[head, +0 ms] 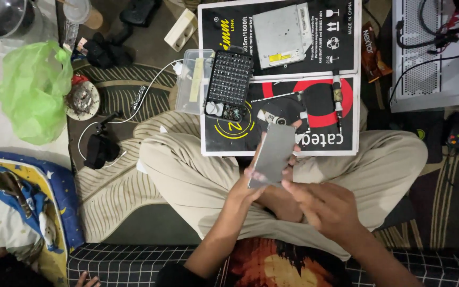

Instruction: Disassembling an electronic optical drive using precision tools and manual manipulation of small parts.

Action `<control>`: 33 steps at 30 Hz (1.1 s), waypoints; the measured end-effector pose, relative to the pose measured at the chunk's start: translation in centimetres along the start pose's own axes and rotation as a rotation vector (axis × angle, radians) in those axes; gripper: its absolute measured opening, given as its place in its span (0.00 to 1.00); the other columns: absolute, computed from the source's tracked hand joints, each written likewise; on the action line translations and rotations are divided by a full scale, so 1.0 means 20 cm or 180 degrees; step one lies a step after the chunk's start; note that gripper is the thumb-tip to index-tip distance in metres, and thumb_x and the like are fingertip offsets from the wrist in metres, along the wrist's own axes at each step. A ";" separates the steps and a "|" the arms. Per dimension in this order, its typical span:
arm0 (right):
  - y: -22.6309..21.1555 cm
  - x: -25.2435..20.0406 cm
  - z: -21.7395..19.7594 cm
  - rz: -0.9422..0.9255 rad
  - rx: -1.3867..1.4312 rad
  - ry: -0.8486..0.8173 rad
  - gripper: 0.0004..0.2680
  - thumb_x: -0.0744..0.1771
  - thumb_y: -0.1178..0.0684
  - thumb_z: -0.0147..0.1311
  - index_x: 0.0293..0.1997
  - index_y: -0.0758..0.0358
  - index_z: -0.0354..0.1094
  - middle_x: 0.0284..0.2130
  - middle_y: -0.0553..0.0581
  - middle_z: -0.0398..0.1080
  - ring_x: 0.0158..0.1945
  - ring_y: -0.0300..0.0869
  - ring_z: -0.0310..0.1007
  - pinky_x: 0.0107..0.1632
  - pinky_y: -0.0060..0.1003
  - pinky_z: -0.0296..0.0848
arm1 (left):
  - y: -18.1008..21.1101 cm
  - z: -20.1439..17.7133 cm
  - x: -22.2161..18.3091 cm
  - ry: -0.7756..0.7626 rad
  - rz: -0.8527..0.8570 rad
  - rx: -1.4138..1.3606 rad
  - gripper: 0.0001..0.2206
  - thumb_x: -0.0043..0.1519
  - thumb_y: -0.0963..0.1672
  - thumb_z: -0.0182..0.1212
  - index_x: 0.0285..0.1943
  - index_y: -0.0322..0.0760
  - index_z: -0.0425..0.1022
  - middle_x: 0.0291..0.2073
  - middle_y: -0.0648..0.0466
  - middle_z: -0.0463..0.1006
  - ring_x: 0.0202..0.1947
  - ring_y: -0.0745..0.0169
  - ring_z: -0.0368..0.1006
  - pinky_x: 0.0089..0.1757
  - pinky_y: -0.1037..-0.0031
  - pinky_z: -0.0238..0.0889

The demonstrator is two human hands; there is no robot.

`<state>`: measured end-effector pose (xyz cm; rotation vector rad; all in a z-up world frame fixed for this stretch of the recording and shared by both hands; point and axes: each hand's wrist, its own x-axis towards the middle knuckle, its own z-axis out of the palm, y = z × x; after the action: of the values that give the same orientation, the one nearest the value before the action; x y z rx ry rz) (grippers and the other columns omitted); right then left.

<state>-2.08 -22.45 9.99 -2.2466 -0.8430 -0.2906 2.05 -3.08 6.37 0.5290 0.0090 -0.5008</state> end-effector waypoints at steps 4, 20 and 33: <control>0.33 -0.17 0.06 -0.0139 -0.0681 0.0547 0.06 0.62 0.59 0.66 0.40 0.62 0.78 0.33 0.58 0.77 0.36 0.50 0.78 0.41 0.43 0.77 | -0.08 -0.04 0.02 0.0506 -0.0082 0.0435 0.34 0.70 0.59 0.48 0.80 0.38 0.55 0.52 0.49 0.71 0.41 0.66 0.65 0.34 0.82 0.63; 0.12 -0.09 0.10 0.0726 -0.0760 0.0531 0.14 0.70 0.64 0.51 0.62 0.60 0.75 0.42 0.58 0.79 0.32 0.44 0.76 0.35 0.35 0.74 | -0.28 -0.34 -0.01 0.1832 0.0584 0.0920 0.28 0.72 0.52 0.49 0.79 0.38 0.53 0.59 0.44 0.68 0.54 0.56 0.73 0.49 0.60 0.75; 0.06 -0.20 0.36 0.1263 -0.0161 0.0376 0.13 0.69 0.56 0.53 0.61 0.53 0.74 0.46 0.53 0.80 0.42 0.43 0.82 0.40 0.35 0.77 | -0.11 0.03 0.06 0.1054 0.0719 -0.0369 0.25 0.74 0.55 0.37 0.81 0.64 0.42 0.71 0.50 0.61 0.70 0.45 0.60 0.58 0.42 0.62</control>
<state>-4.56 -19.98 2.44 -2.3566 -0.3194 -0.2553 2.07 -5.48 5.66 0.4875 0.2902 -0.1867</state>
